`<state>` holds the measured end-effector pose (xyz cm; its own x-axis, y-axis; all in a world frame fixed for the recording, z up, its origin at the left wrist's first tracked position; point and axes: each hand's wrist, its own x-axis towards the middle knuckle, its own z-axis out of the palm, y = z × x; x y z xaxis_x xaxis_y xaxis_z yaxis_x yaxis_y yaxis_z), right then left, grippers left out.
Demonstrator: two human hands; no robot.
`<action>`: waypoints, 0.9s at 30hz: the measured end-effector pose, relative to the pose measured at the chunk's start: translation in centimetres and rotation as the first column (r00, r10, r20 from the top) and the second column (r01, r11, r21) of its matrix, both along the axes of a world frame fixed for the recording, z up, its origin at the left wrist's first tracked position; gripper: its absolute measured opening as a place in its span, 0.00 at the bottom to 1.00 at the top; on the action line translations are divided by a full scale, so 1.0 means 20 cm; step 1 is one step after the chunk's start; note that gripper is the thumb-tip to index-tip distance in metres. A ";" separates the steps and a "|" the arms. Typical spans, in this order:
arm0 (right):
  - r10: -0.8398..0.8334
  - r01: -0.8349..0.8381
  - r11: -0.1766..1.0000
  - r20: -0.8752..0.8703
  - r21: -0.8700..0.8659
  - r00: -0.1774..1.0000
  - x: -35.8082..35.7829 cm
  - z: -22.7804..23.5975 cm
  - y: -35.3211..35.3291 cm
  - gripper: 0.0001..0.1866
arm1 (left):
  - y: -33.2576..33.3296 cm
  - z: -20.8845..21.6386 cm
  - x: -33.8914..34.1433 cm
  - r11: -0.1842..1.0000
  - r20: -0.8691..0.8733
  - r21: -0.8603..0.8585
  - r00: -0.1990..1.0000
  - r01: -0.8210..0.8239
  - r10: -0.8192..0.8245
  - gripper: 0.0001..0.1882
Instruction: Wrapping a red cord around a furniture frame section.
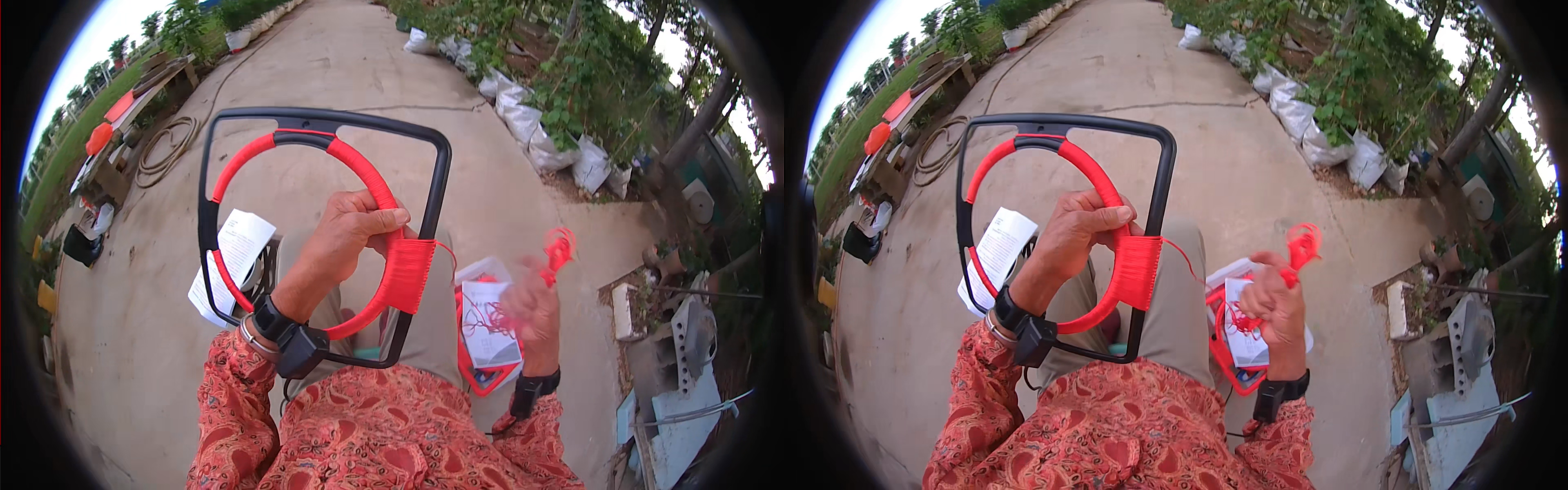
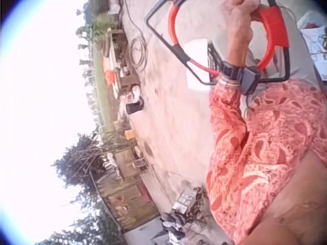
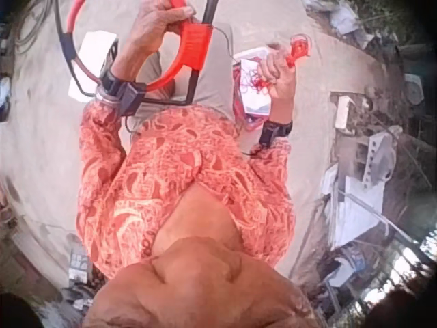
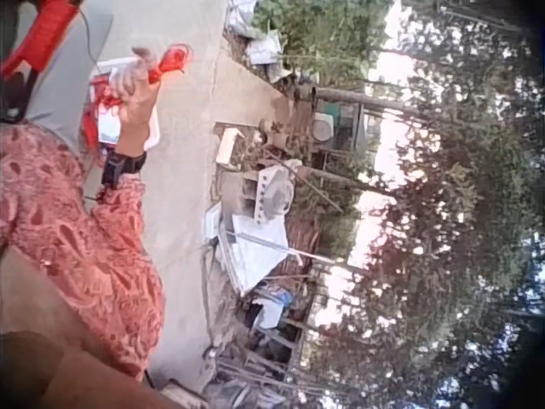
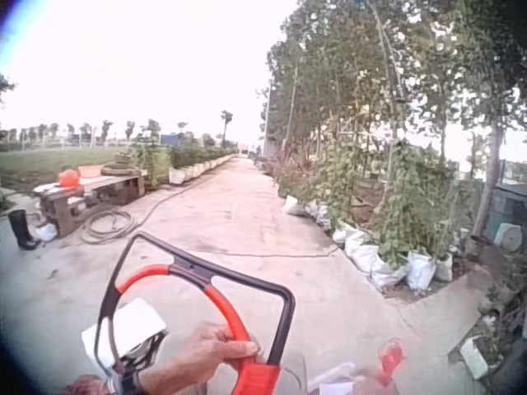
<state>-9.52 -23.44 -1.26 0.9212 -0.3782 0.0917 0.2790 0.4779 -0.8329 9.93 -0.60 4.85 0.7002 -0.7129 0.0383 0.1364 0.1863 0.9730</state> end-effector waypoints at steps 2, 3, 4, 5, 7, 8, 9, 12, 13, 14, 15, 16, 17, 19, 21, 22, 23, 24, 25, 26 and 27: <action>0.091 -0.103 0.992 -0.144 -0.073 0.985 0.07 -0.01 0.16 0.18 | -0.01 -0.16 -0.03 0.997 -0.088 0.082 0.996 0.009 -0.002 0.08; 0.126 -0.154 0.983 -0.241 -0.104 0.962 0.11 -0.02 0.21 0.20 | -0.04 -0.23 -0.02 0.993 -0.135 0.118 0.991 0.026 -0.010 0.08; 0.125 -0.150 0.986 -0.259 -0.078 0.958 0.14 -0.06 0.27 0.20 | -0.03 -0.29 -0.02 0.991 -0.141 0.132 0.990 0.008 0.011 0.08; 0.141 -0.168 0.984 -0.303 -0.064 0.942 0.17 -0.10 0.31 0.20 | -0.04 -0.33 -0.02 0.990 -0.142 0.138 0.990 -0.006 0.025 0.08; 0.160 -0.185 0.982 -0.356 -0.038 0.921 0.19 -0.18 0.34 0.21 | -0.05 -0.39 -0.03 0.989 -0.180 0.145 0.984 0.011 0.015 0.08; 0.164 -0.187 0.982 -0.360 -0.032 0.918 0.20 -0.22 0.34 0.21 | -0.06 -0.40 -0.04 0.990 -0.200 0.138 0.980 0.015 0.013 0.07; 0.167 -0.190 0.981 -0.364 -0.027 0.916 0.20 -0.24 0.35 0.21 | -0.06 -0.42 -0.04 0.989 -0.212 0.144 0.977 0.019 0.012 0.07; 0.119 -0.155 0.986 -0.412 -0.055 0.904 0.21 -0.28 0.36 0.20 | -0.06 -0.47 -0.07 0.990 -0.313 0.142 0.949 0.027 0.019 0.07; 0.109 -0.161 0.983 -0.428 -0.086 0.897 0.21 -0.29 0.35 0.20 | -0.07 -0.50 -0.07 0.991 -0.326 0.133 0.945 0.009 0.036 0.08; 0.110 -0.160 0.984 -0.439 -0.080 0.892 0.20 -0.30 0.35 0.20 | -0.07 -0.52 -0.07 0.992 -0.338 0.125 0.940 -0.009 0.051 0.09; 0.138 -0.173 0.984 -0.410 -0.048 0.902 0.20 -0.30 0.36 0.19 | -0.08 -0.54 -0.07 0.992 -0.349 0.129 0.936 -0.006 0.051 0.09; 0.167 -0.187 0.982 -0.377 -0.017 0.911 0.20 -0.30 0.36 0.19 | -0.08 -0.54 -0.06 0.998 -0.376 0.064 0.926 0.017 0.008 0.11; 0.169 -0.188 0.982 -0.384 -0.011 0.908 0.20 -0.29 0.37 0.19 | -0.08 -0.53 -0.05 0.999 -0.400 -0.001 0.916 0.038 -0.035 0.14; 0.117 -0.169 0.980 -0.375 -0.108 0.920 0.21 -0.27 0.37 0.17 | -0.11 -0.49 -0.02 0.995 -0.472 -0.093 0.879 0.029 -0.070 0.16; 0.121 -0.173 0.979 -0.374 -0.109 0.920 0.21 -0.26 0.37 0.17 | -0.15 -0.45 0.00 0.983 -0.536 -0.185 0.837 0.013 -0.112 0.19; 0.127 -0.179 0.978 -0.365 -0.111 0.922 0.21 -0.26 0.38 0.16 | -0.18 -0.42 0.00 0.957 -0.605 -0.290 0.772 0.014 -0.195 0.21; 0.130 -0.182 0.977 -0.371 -0.108 0.920 0.21 -0.26 0.38 0.16 | -0.19 -0.42 0.01 0.921 -0.658 -0.390 0.698 0.003 -0.281 0.24; 0.123 -0.176 0.978 -0.369 -0.113 0.921 0.21 -0.25 0.38 0.15 | -0.21 -0.43 0.03 0.922 -0.664 -0.388 0.694 -0.001 -0.278 0.24; 0.116 -0.171 0.978 -0.369 -0.119 0.922 0.20 -0.25 0.38 0.15 | -0.23 -0.45 0.06 0.909 -0.598 -0.413 0.736 0.058 -0.318 0.25; 0.119 -0.174 0.978 -0.376 -0.115 0.919 0.20 -0.27 0.38 0.15 | -0.23 -0.46 0.07 0.894 -0.529 -0.432 0.770 0.118 -0.357 0.27; 0.108 -0.173 0.975 -0.383 -0.139 0.918 0.19 -0.28 0.38 0.15 | -0.23 -0.47 0.07 0.896 -0.537 -0.430 0.766 0.112 -0.353 0.27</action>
<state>-5.76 -15.88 -6.93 0.9433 -0.2516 -0.2163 -0.1248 0.3350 -0.9339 11.35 -5.25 -4.56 0.4812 -0.8757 -0.0411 0.7409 0.3812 0.5530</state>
